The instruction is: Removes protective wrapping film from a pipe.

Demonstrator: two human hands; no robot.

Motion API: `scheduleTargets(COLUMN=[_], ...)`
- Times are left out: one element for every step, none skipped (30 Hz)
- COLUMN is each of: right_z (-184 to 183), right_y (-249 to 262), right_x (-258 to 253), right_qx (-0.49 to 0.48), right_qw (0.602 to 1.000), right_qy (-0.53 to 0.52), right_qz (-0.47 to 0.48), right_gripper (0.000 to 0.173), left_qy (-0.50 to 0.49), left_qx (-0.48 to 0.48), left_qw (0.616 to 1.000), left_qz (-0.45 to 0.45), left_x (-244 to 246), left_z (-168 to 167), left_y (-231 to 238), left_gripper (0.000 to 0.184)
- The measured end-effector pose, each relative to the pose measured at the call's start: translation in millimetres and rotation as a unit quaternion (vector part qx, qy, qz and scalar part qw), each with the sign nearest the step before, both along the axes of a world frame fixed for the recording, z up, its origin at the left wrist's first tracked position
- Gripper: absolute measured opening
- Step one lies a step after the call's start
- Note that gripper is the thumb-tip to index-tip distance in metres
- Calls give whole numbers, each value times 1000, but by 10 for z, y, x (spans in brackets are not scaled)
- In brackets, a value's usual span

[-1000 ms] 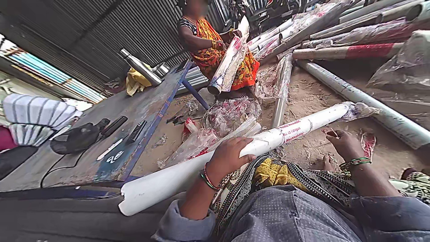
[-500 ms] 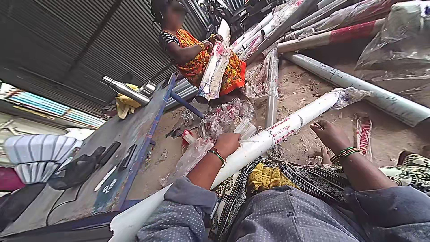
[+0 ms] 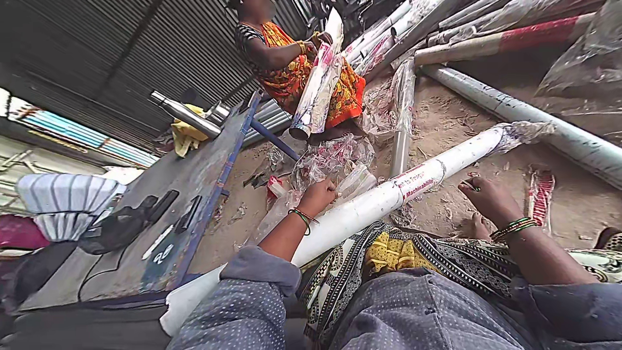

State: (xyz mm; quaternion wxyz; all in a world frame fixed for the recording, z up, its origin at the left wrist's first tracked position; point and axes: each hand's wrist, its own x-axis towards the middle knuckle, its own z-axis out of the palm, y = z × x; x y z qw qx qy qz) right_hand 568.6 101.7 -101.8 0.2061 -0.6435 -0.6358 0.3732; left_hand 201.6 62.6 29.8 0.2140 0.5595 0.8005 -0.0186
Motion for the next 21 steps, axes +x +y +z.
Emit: scheduleTargets(right_z=[-5, -2, 20, 62, 105, 139, 149, 162, 176, 186, 198, 200, 207, 204, 192, 172, 133, 97, 74, 61, 51], right_y=[3, -7, -24, -52, -91, -134, -186, -251, -312, -362, -403, -435, -474, -515, -555, -582, -590, -585, -577, -560, -542], right_x=[-18, -47, -96, -169, -265, -373, -490, -613, -733, -846, -948, -1040, -1118, -1174, -1207, -1211, -1199, -1179, -1161, -1150, -1145], right_qx=[8, 16, 20, 20, 17, 22, 39, 64, 95, 127, 150, 157, 147, 125, 110, 106, 114, 119, 115, 109, 105], right_qw=[1000, 1000, 999, 999, 998, 997, 995, 991, 985, 976, 964, 953, 942, 934, 929, 927, 926, 926, 926, 927, 928], right_qy=[-4, -8, -11, -13, -17, -16, -7, 6, 15, 21, 23, 20, 10, -2, -12, -14, -12, -11, -12, -14, -12], right_qz=[7, 15, 26, 37, 50, 66, 88, 114, 143, 177, 217, 260, 300, 334, 353, 360, 359, 358, 359, 360, 358], right_gripper=[33, 34, 34, 35, 36, 35, 33, 31, 29, 27, 28, 30, 34, 41, 47, 51, 52, 52, 52, 52, 53], left_qy=[-9, -5, 7, 21, 37, 51, 58, 55, 46, 31, 17, 8, 0, -6, -9, -12, -15, -18, -20, -23, -27], left_qx=[6, 6, 3, -4, -18, -34, -45, -53, -61, -68, -77, -89, -103, -119, -139, -150, -154, -152, -147, -138, -122], left_qw=[1000, 1000, 1000, 999, 997, 994, 991, 990, 989, 987, 986, 983, 980, 977, 974, 972, 972, 973, 974, 976, 979], left_qz=[1, -7, -24, -44, -66, -89, -107, -120, -130, -139, -149, -160, -168, -174, -177, -179, -178, -174, -170, -166, -164], left_x=[7, 37, 75, 127, 189, 255, 313, 363, 409, 452, 490, 521, 546, 565, 581, 589, 590, 592, 593, 588, 578], left_z=[-17, -24, -21, -6, 23, 62, 98, 132, 160, 180, 187, 180, 155, 118, 83, 46, 12, -8, -16, -17, -16], left_y=[-20, -45, -68, -96, -131, -159, -189, -223, -254, -282, -310, -337, -367, -402, -440, -478, -511, -539, -560, -568, -569], left_gripper=[32, 31, 31, 30, 30, 30, 30, 29, 29, 29, 29, 29, 29, 30, 31, 32, 32, 32, 32, 31, 30])
